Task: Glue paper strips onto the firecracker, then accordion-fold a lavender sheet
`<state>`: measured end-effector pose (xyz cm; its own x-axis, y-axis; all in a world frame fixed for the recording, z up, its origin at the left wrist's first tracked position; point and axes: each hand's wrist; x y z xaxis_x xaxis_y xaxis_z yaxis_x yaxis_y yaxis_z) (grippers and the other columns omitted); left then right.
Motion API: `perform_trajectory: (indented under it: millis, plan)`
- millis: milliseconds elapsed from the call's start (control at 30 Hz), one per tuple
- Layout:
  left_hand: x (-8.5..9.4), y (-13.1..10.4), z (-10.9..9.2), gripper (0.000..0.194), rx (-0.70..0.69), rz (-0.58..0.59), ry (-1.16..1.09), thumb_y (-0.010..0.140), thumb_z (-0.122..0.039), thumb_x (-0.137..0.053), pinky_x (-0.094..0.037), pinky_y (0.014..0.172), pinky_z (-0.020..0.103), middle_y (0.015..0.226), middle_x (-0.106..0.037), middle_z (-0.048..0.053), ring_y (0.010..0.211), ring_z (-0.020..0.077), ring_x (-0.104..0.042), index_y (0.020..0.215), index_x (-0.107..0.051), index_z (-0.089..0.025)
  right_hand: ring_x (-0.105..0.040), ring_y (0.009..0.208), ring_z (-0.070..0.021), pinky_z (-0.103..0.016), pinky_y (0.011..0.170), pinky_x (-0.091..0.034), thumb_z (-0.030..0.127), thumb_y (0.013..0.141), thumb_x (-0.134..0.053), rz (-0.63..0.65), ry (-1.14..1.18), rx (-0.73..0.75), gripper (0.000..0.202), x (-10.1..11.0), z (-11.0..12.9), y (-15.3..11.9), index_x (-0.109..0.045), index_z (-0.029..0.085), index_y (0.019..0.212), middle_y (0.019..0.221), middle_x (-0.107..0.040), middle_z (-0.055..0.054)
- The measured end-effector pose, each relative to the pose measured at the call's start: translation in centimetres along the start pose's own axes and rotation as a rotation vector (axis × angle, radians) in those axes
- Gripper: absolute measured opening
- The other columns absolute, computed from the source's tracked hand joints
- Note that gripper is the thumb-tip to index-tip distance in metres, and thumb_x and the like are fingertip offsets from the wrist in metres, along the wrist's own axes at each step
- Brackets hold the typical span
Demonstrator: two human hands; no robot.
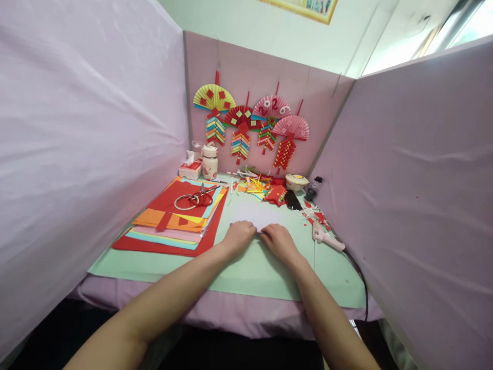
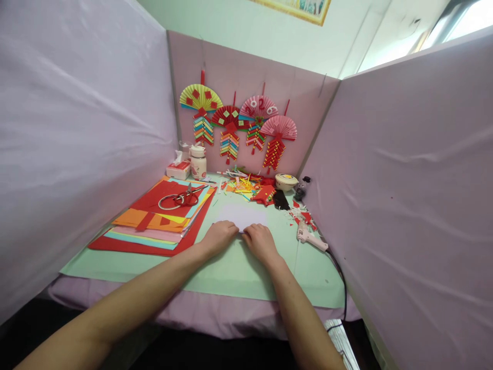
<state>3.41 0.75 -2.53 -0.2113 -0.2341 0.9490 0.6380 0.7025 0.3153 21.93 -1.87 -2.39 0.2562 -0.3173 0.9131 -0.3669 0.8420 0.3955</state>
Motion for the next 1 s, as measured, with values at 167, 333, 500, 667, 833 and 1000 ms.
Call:
perform_trajectory:
  millis: [167,333,500,667,833,1000]
  plan:
    - [0.4,-0.6,0.6,0.018,0.053,-0.144,-0.01,0.094,-0.018,-0.049,-0.044,0.078,0.034,0.088,-0.067,0.007,0.088,0.0209,-0.061,0.089,-0.066,-0.015,-0.058,0.087,-0.0172,-0.028,0.081,-0.036,0.019,0.091,-0.056,-0.089,-0.029,0.041,0.014,-0.2,1.7,2.1,-0.068,0.023,0.089,0.089,-0.069,-0.002]
    - [0.3,-0.8,0.6,0.018,0.074,-0.136,-0.009,0.094,-0.02,-0.049,-0.042,0.077,0.034,0.087,-0.066,0.007,0.087,0.0206,-0.06,0.086,-0.065,-0.016,-0.056,0.084,-0.0162,-0.034,0.1,-0.028,0.015,0.092,-0.052,-0.25,-0.101,0.102,0.016,-2.0,2.0,1.6,-0.064,0.02,0.084,0.081,-0.066,-0.001]
    - [-0.1,-0.7,0.4,0.014,0.035,-0.154,0.006,0.093,-0.019,-0.051,-0.039,0.077,0.034,0.085,-0.064,0.005,0.086,0.0197,-0.058,0.088,-0.063,-0.018,-0.053,0.076,-0.0144,-0.036,0.1,-0.026,0.015,0.094,-0.048,-0.315,-0.128,0.071,0.02,-2.6,2.1,1.1,-0.058,0.019,0.077,0.074,-0.062,0.0]
    - [0.1,-0.8,0.7,0.013,0.053,-0.17,0.042,0.094,-0.021,-0.051,-0.036,0.081,0.036,0.086,-0.063,0.004,0.087,0.0195,-0.057,0.087,-0.062,-0.019,-0.053,0.076,-0.0144,-0.035,0.1,-0.024,0.021,0.097,-0.044,-0.302,-0.123,0.011,0.025,-2.5,2.5,1.1,-0.058,0.02,0.076,0.073,-0.062,0.0]
    - [0.6,-0.7,1.1,0.017,0.086,-0.13,-0.019,0.096,-0.025,-0.049,-0.034,0.082,0.035,0.086,-0.064,0.003,0.088,0.0185,-0.057,0.087,-0.062,-0.02,-0.054,0.075,-0.0164,-0.036,0.097,-0.024,0.036,0.097,-0.049,-0.265,-0.14,-0.066,0.03,-2.5,2.1,1.0,-0.058,0.019,0.073,0.072,-0.063,-0.002]
    - [0.9,-0.6,1.3,0.015,0.099,-0.113,-0.031,0.096,-0.022,-0.049,-0.033,0.083,0.034,0.087,-0.064,0.003,0.09,0.0183,-0.057,0.088,-0.062,-0.02,-0.054,0.078,-0.0164,-0.036,0.097,-0.023,0.034,0.096,-0.052,-0.276,-0.125,-0.072,0.026,-2.3,1.9,1.0,-0.059,0.019,0.076,0.074,-0.064,-0.002]
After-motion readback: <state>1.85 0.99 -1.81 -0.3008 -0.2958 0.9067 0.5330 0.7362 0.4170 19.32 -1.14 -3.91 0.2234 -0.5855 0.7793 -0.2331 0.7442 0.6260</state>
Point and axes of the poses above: each hand's wrist, its own y-axis towards the middle knuckle, its own x-axis out of the back of the hand, z = x × y
